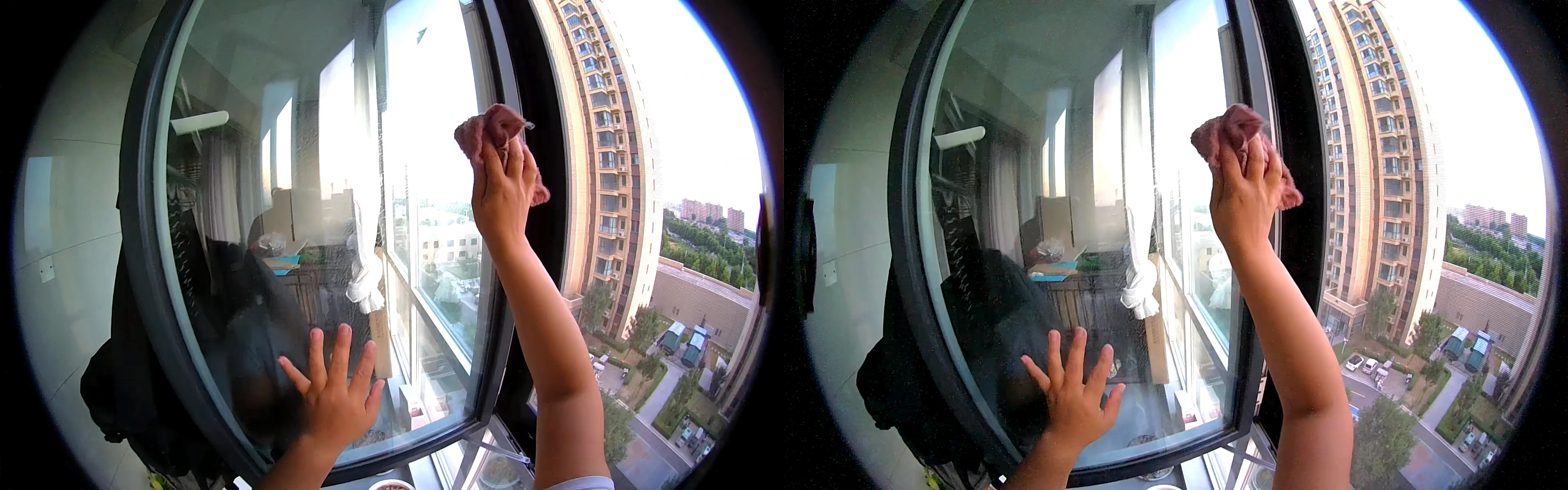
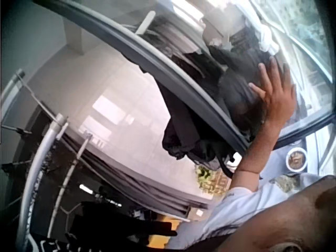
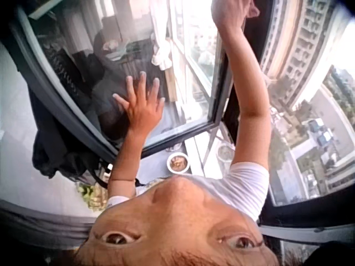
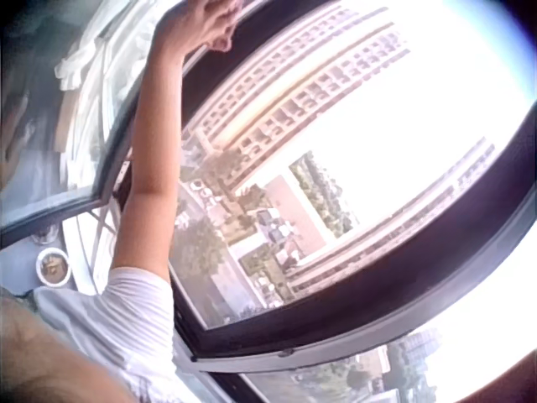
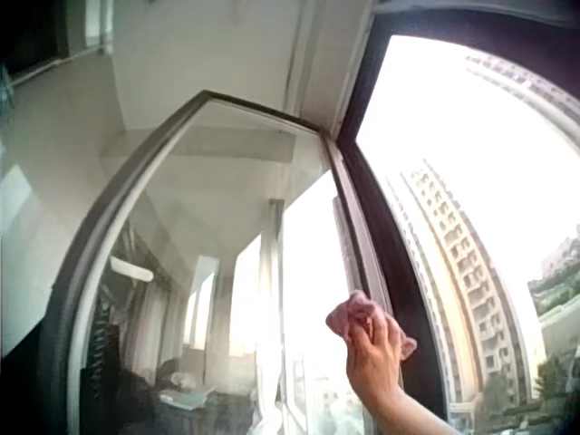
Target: The person wipes a glass window pane and its frame using a cloth. They move the cloth across the glass and the white metallic frame, occasionally moving a black bag aside to access all areas of the window structure.
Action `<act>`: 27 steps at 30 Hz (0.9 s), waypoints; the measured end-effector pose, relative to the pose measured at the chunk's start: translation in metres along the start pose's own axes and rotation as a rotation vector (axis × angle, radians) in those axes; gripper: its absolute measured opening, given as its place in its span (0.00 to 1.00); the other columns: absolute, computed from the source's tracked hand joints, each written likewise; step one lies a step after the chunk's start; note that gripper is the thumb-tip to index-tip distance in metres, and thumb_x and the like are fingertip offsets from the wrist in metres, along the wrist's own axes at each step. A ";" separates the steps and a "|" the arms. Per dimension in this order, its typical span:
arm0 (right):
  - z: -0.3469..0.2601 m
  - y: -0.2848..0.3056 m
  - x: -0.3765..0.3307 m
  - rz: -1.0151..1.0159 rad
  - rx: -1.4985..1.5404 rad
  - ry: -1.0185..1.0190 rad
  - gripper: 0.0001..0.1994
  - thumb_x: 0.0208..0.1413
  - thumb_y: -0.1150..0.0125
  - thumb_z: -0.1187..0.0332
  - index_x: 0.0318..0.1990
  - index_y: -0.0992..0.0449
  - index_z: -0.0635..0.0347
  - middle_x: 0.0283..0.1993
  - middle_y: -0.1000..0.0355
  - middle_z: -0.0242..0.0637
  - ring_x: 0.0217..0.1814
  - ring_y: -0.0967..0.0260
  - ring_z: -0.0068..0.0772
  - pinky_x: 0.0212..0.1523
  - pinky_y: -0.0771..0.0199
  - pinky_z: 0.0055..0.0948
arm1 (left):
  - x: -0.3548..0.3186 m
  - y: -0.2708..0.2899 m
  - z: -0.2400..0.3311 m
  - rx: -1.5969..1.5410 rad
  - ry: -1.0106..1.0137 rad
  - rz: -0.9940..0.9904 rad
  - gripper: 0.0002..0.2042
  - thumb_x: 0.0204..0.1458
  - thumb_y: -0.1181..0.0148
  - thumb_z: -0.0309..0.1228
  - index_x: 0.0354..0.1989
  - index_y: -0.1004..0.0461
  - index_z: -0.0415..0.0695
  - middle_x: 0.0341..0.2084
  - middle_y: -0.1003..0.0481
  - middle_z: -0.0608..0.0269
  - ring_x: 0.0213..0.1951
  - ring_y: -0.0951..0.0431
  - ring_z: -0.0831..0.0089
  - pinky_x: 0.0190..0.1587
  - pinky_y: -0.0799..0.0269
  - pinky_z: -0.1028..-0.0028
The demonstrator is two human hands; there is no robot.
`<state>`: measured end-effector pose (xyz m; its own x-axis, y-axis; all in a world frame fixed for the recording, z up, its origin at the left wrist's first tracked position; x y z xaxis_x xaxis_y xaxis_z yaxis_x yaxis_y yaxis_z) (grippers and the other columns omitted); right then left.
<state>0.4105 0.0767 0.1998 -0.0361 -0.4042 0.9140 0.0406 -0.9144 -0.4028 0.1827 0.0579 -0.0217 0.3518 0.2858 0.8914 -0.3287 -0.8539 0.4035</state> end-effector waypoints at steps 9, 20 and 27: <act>0.111 -0.122 0.201 -0.034 0.135 -0.099 0.16 0.65 0.56 0.58 0.59 0.31 0.39 0.64 0.37 0.48 0.62 0.38 0.58 0.61 0.41 0.52 | -0.007 -0.007 0.005 0.075 -0.038 -0.027 0.31 0.49 0.40 0.48 0.62 0.36 0.52 0.67 0.46 0.47 0.69 0.54 0.42 0.58 0.75 0.25; -0.121 -0.057 0.130 0.131 0.227 0.400 0.22 0.56 0.44 0.75 0.55 0.25 0.34 0.58 0.31 0.36 0.60 0.33 0.45 0.60 0.39 0.48 | -0.001 -0.002 -0.009 -0.004 -0.036 -0.026 0.34 0.46 0.34 0.45 0.63 0.35 0.52 0.67 0.46 0.44 0.69 0.52 0.42 0.59 0.76 0.24; -0.220 0.019 0.057 0.014 0.807 0.796 0.13 0.51 0.40 0.73 0.42 0.19 0.41 0.56 0.29 0.31 0.65 0.37 0.36 0.64 0.40 0.47 | 0.061 0.101 -0.079 0.202 0.057 0.089 0.35 0.44 0.32 0.44 0.63 0.35 0.50 0.66 0.46 0.45 0.69 0.51 0.45 0.64 0.68 0.33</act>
<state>0.1899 0.0309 0.2338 -0.6441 -0.5769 0.5024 0.6674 -0.7447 0.0005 0.1016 0.0238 0.0892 0.2770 0.2245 0.9343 -0.1722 -0.9450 0.2781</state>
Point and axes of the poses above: each hand's wrist, its own x-axis towards the middle knuckle, its own y-axis out of the back of the hand, z = x × y, the point moved 10 cm from there along x, towards the middle knuckle
